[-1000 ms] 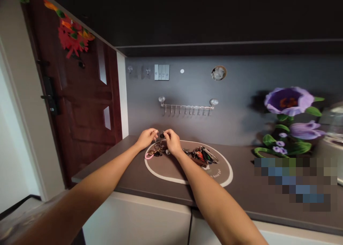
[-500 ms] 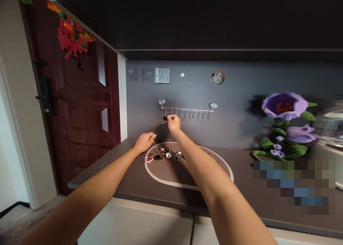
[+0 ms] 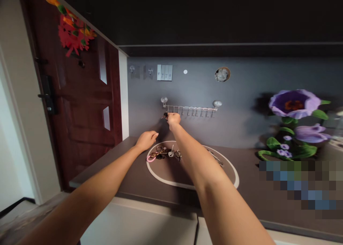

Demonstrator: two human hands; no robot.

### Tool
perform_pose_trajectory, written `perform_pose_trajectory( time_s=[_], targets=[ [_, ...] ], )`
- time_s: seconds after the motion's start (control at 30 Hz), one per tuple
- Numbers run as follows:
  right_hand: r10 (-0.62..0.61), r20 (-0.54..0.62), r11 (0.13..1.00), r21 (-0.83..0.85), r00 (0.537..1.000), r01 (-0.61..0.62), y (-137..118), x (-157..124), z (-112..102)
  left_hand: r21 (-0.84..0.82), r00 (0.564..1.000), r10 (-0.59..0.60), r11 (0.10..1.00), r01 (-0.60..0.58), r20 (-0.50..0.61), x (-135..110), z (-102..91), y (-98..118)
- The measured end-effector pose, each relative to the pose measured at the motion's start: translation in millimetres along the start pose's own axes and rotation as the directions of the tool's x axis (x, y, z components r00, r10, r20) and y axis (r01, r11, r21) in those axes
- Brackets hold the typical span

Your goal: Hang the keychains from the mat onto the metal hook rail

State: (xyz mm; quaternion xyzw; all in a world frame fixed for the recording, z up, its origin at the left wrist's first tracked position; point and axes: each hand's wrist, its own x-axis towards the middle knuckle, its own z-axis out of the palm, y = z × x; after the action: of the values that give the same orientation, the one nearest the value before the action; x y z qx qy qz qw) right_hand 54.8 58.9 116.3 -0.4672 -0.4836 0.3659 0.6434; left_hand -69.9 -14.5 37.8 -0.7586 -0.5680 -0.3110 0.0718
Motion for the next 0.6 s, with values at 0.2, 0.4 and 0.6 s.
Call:
perform_pose_trajectory(
  time_s=[0.2, 0.4, 0.6],
  targets=[
    [0.046, 0.058, 0.996, 0.079, 0.997, -0.05, 2, -4, -1, 0.017, 1.0, -0.012, 1.0, 0.012, 0.003, 0, -0.3, 0],
    [0.031, 0.073, 0.999, 0.038, 0.997, -0.033, 9, -5, -5, 0.013, 1.0, 0.004, 1.0, -0.004, -0.01, 0, -0.9, -1],
    [-0.019, 0.077, 0.999, -0.028, 0.997, 0.022, 14, -4, -9, -0.012, 1.0, 0.003, 1.0, -0.003, -0.002, 0, -0.3, -2]
  ],
)
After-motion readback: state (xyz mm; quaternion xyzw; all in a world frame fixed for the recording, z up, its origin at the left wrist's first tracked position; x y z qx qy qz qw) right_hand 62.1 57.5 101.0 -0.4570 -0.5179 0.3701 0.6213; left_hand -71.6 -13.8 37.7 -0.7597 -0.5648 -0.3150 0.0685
